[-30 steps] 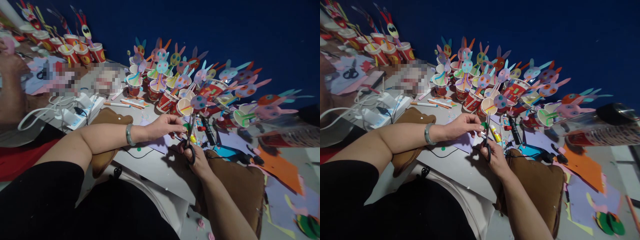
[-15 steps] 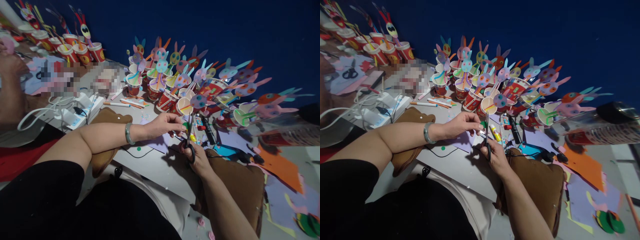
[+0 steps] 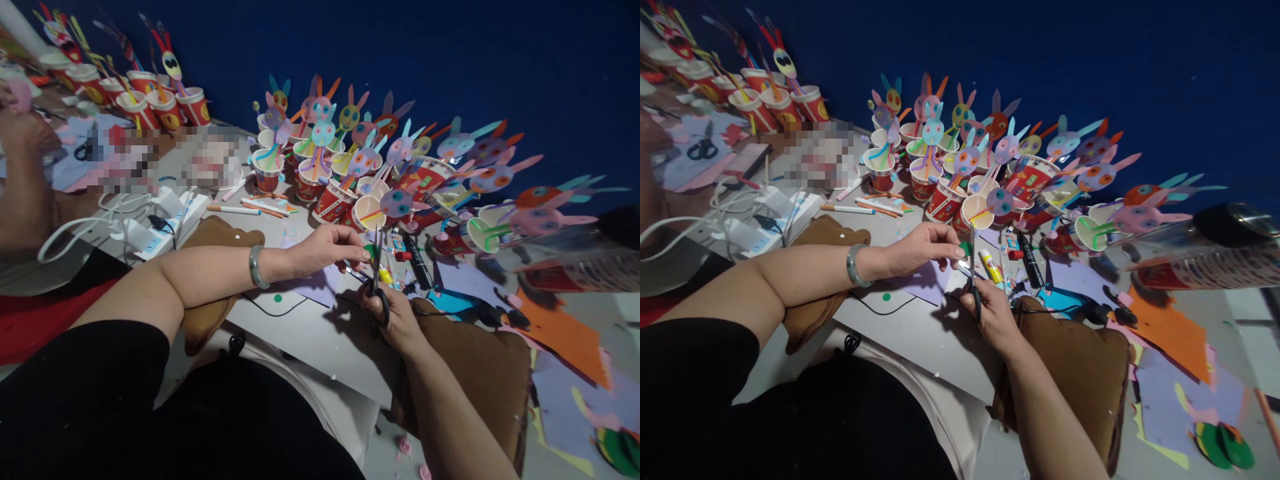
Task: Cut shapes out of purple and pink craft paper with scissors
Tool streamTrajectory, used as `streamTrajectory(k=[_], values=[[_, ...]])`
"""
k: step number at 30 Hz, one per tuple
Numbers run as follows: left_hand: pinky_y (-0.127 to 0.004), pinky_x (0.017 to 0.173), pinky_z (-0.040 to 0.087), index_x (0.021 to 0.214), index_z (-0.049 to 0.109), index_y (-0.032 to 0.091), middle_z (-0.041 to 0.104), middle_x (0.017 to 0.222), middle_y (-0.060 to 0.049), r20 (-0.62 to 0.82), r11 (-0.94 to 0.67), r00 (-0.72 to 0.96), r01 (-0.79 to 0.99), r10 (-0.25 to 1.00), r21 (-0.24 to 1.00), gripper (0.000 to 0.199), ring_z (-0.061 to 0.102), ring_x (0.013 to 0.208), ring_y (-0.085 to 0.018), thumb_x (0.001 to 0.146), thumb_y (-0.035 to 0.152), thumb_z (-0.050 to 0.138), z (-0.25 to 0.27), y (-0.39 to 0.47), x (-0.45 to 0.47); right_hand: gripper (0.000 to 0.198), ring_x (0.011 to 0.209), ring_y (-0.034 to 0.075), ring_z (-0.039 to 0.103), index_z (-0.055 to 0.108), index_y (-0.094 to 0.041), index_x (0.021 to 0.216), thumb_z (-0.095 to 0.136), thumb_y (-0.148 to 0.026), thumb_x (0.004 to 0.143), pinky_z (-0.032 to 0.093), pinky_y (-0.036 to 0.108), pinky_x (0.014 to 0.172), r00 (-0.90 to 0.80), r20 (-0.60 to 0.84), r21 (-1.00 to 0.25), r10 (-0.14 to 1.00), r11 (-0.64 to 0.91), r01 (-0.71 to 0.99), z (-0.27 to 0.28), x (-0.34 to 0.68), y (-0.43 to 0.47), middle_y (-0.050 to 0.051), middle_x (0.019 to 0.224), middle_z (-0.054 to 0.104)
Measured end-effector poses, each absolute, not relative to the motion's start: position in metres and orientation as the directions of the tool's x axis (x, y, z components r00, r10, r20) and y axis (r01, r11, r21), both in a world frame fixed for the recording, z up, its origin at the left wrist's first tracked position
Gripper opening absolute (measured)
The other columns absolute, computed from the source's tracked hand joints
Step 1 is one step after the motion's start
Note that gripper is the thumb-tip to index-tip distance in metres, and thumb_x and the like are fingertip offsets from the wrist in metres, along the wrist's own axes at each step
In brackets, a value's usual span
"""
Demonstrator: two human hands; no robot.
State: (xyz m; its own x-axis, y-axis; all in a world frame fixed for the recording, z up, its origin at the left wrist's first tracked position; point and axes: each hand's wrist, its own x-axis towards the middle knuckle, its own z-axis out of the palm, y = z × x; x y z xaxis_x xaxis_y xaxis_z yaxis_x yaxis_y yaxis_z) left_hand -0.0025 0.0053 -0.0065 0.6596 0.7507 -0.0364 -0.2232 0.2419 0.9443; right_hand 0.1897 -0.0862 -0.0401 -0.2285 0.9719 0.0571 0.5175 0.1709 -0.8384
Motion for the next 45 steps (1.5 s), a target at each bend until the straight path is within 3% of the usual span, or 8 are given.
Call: streamTrajectory(k=[22,31,45], values=[[-0.020,0.050,0.043,0.073,0.058,0.012,0.064,0.061,0.000,-0.040,0.237,0.636,-0.226,0.770,0.945,0.020,0.058,0.055,-0.007,0.072,0.024,0.074,-0.0025,0.0082,-0.0038,0.066,0.062,0.017,0.045,0.051,-0.021,0.063,0.039,-0.082,0.082,0.036,0.030,0.059,-0.257,0.028,-0.832,0.966,0.165,0.529,-0.0381,0.1905,-0.0869,0.002,0.062,0.051],[-0.018,0.049,0.042,0.068,0.057,0.012,0.060,0.056,0.002,0.009,0.139,0.640,-0.180,0.769,0.974,0.012,0.054,0.051,-0.005,0.075,0.013,0.066,-0.0001,0.0092,-0.0039,0.065,0.062,0.017,0.044,0.052,-0.020,0.065,0.042,-0.083,0.081,0.036,0.030,0.058,-0.272,0.011,-0.823,0.962,0.163,0.545,-0.0373,0.1901,-0.0859,0.001,0.061,0.050],[-0.016,0.048,0.041,0.069,0.056,0.012,0.059,0.057,0.002,0.025,0.107,0.634,-0.168,0.773,0.980,0.011,0.055,0.052,-0.005,0.075,0.015,0.065,0.0004,0.0098,-0.0050,0.066,0.063,0.018,0.047,0.053,-0.020,0.064,0.040,-0.083,0.081,0.037,0.030,0.059,-0.260,0.011,-0.810,0.966,0.161,0.563,-0.0347,0.1917,-0.0859,0.002,0.061,0.052]])
